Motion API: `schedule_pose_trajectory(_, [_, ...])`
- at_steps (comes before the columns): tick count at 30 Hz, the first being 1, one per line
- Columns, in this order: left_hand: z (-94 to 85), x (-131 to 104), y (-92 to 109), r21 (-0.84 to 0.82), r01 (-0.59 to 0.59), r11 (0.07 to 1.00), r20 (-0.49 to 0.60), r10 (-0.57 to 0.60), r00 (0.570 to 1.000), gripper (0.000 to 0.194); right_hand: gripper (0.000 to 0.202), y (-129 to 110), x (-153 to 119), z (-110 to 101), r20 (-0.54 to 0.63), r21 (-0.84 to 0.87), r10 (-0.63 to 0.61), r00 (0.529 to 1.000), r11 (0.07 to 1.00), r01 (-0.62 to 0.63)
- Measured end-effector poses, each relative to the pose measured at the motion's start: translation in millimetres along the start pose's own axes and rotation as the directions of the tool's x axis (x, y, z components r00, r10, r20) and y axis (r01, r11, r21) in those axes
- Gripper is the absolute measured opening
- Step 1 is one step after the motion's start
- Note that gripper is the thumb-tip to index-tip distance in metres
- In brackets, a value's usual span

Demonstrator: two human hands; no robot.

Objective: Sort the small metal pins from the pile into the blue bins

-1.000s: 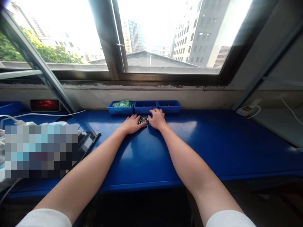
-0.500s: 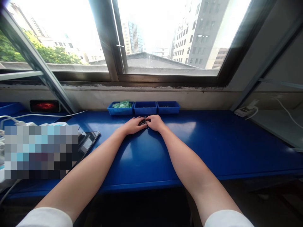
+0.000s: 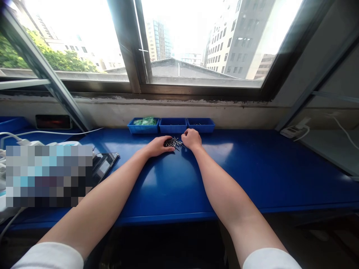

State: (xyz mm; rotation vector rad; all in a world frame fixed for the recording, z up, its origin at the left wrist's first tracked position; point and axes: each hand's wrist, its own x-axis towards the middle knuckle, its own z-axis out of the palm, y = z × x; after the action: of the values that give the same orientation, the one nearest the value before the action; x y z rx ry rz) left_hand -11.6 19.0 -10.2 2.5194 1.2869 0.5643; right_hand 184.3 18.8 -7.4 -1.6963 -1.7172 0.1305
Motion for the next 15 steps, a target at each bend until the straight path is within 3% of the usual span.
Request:
schedule_pose_trajectory(4, [-7.9,-3,0,0.05,0.02,0.999,0.039,-0.022,0.999,0.088,0.016,3,1,-6,0.115,-0.065,0.128,0.985,0.991,-0.121])
schedule_pose_trajectory(9, [-12.9,-5,-6,0.179,0.106,0.978,0.153,-0.134,0.979,0.101,0.017,1,2,-5,0.26,-0.107,0.1,0.96,0.992,-0.074])
schedule_pose_trajectory(15, [1.8,2,-6,0.215,0.173,0.961,0.015,-0.181,0.983,0.089,0.016,-5,0,1,0.343,-0.145,0.027,0.939,0.989,0.025])
